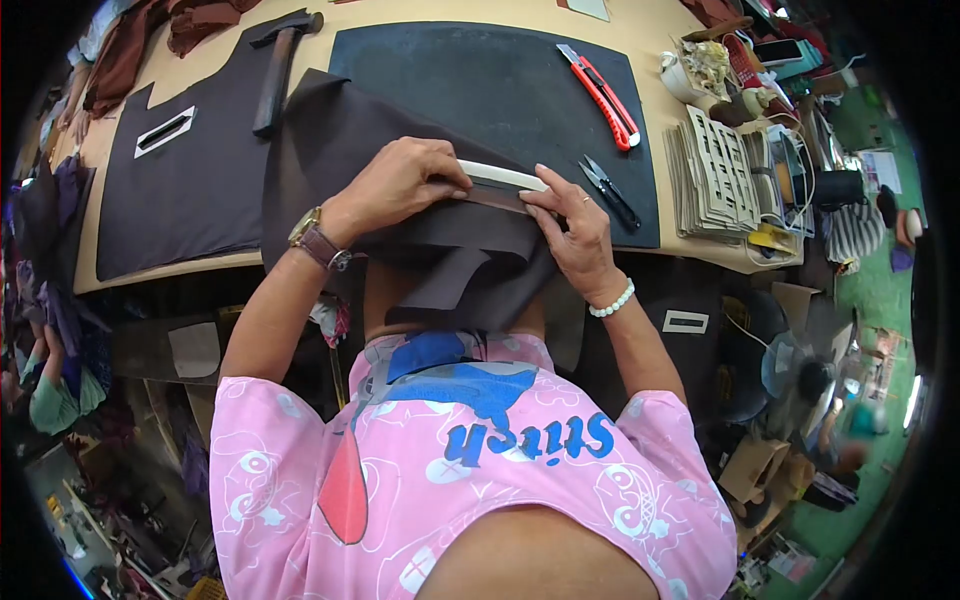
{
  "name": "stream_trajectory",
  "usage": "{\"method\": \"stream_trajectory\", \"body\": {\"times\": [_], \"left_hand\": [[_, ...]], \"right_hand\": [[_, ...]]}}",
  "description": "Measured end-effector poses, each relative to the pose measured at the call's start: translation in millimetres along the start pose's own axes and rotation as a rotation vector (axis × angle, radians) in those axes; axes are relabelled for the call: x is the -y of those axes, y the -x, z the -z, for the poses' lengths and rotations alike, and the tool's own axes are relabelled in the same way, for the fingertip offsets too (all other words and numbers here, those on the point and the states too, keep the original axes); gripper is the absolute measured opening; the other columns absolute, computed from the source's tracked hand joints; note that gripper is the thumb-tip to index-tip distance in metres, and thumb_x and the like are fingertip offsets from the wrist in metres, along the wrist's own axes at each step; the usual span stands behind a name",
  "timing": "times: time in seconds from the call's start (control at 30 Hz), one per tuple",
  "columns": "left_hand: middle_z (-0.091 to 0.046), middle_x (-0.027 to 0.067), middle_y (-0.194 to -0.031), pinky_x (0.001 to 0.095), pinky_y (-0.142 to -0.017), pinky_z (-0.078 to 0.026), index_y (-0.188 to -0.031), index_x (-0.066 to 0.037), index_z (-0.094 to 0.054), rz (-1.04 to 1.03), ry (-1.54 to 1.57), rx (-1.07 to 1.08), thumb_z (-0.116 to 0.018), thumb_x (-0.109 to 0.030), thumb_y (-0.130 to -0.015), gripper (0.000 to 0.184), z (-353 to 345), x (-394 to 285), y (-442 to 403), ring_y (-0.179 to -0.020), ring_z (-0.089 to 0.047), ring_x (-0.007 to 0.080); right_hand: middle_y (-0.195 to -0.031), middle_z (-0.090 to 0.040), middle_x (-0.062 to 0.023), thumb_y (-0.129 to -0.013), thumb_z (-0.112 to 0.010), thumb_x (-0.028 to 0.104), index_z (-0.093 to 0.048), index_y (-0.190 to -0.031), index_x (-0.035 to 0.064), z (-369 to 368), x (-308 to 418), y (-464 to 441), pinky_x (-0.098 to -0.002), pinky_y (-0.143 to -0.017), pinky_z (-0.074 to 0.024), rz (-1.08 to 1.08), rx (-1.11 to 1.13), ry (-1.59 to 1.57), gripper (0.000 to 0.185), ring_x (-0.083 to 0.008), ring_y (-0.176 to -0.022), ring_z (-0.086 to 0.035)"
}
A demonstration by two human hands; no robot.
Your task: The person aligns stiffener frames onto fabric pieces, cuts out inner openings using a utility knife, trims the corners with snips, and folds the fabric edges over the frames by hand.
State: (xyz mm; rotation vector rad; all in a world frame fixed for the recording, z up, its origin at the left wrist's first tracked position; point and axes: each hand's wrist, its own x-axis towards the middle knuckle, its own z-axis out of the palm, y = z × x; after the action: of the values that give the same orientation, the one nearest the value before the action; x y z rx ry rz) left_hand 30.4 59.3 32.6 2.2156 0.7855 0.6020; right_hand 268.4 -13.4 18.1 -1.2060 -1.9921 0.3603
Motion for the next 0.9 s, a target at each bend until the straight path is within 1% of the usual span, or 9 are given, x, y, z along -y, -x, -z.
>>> {"method": "stream_trajectory", "body": {"times": [0.17, 0.27, 0.37, 0.47, 0.5, 0.7, 0.8, 0.83, 0.9], "left_hand": [[-0.058, 0.0069, -0.079, 0.0309, -0.065, -0.045, -0.089, -0.005, -0.069, -0.029, -0.054, -0.092, -0.068, -0.007, -0.075, 0.015, 2, 9, 11, -0.074, -0.057, 0.0205], [-0.057, 0.0062, -0.078, 0.0308, -0.065, -0.045, -0.088, -0.006, -0.069, -0.063, -0.057, -0.141, -0.068, -0.007, -0.074, 0.014, -4, 12, 15, -0.074, -0.057, 0.0201], [-0.057, 0.0061, -0.078, 0.0309, -0.065, -0.045, -0.086, -0.006, -0.069, -0.088, -0.072, -0.164, -0.068, -0.005, -0.073, 0.013, -6, 14, 15, -0.074, -0.057, 0.0203], [-0.057, 0.0069, -0.078, 0.0312, -0.065, -0.046, -0.085, -0.006, -0.069, -0.151, -0.103, -0.160, -0.070, -0.002, -0.071, 0.015, -4, 17, 14, -0.074, -0.057, 0.0213], [-0.058, 0.0067, -0.077, 0.0313, -0.065, -0.046, -0.085, -0.006, -0.069, -0.140, -0.094, -0.172, -0.070, -0.003, -0.071, 0.014, -4, 15, 14, -0.074, -0.057, 0.0213], [-0.058, 0.0058, -0.076, 0.0309, -0.063, -0.045, -0.084, -0.006, -0.070, -0.121, -0.093, -0.162, -0.068, -0.001, -0.071, 0.013, -3, 11, 13, -0.072, -0.056, 0.0202], [-0.057, 0.0055, -0.076, 0.0309, -0.063, -0.045, -0.084, -0.006, -0.070, -0.107, -0.074, -0.163, -0.068, -0.002, -0.071, 0.014, -5, 14, 14, -0.071, -0.055, 0.0201], [-0.057, 0.0051, -0.076, 0.0311, -0.063, -0.045, -0.084, -0.007, -0.069, -0.103, -0.064, -0.170, -0.068, -0.003, -0.071, 0.013, -5, 13, 14, -0.071, -0.055, 0.0199], [-0.056, 0.0050, -0.076, 0.0309, -0.063, -0.044, -0.084, -0.007, -0.070, -0.126, -0.068, -0.182, -0.069, -0.003, -0.071, 0.013, -6, 16, 14, -0.071, -0.055, 0.0195]], "right_hand": [[-0.087, -0.068, -0.0099, -0.077, -0.066, 0.000, -0.057, -0.110, 0.0014, 8, -12, 7, -0.0348, -0.077, -0.0515, 0.291, 0.005, 0.172, 0.034, -0.0252, -0.082, -0.064], [-0.087, -0.067, -0.0109, -0.078, -0.066, 0.001, -0.058, -0.107, 0.0010, 15, -11, 15, -0.0352, -0.076, -0.0516, 0.262, 0.014, 0.159, 0.031, -0.0251, -0.081, -0.065], [-0.085, -0.065, -0.0114, -0.078, -0.066, 0.003, -0.058, -0.107, 0.0009, 7, -5, 17, -0.0337, -0.073, -0.0506, -0.034, -0.089, -0.060, 0.030, -0.0242, -0.077, -0.064], [-0.077, -0.062, -0.0103, -0.078, -0.066, 0.005, -0.057, -0.108, 0.0012, 0, 3, 2, -0.0329, -0.066, -0.0483, -0.309, -0.118, -0.079, 0.032, -0.0237, -0.072, -0.062], [-0.071, -0.058, -0.0093, -0.078, -0.066, 0.004, -0.057, -0.109, 0.0009, -6, 2, -3, -0.0330, -0.064, -0.0460, -0.296, -0.136, -0.043, 0.033, -0.0237, -0.068, -0.059], [-0.096, -0.055, -0.0139, -0.077, -0.065, 0.006, -0.053, -0.114, 0.0019, -6, 2, -11, -0.0344, -0.070, -0.0468, -0.209, -0.059, 0.056, 0.040, -0.0270, -0.082, -0.058], [-0.104, -0.053, -0.0149, -0.078, -0.065, 0.009, -0.052, -0.116, 0.0023, 0, 1, -6, -0.0360, -0.077, -0.0460, -0.186, -0.002, 0.123, 0.041, -0.0294, -0.090, -0.056], [-0.112, -0.051, -0.0147, -0.079, -0.065, 0.015, -0.051, -0.119, 0.0026, 0, -1, -5, -0.0389, -0.086, -0.0424, -0.148, 0.014, 0.211, 0.044, -0.0314, -0.100, -0.053], [-0.115, -0.050, -0.0145, -0.079, -0.066, 0.019, -0.050, -0.121, 0.0030, 2, 1, -11, -0.0399, -0.090, -0.0400, -0.125, 0.006, 0.295, 0.047, -0.0320, -0.106, -0.050]]}}
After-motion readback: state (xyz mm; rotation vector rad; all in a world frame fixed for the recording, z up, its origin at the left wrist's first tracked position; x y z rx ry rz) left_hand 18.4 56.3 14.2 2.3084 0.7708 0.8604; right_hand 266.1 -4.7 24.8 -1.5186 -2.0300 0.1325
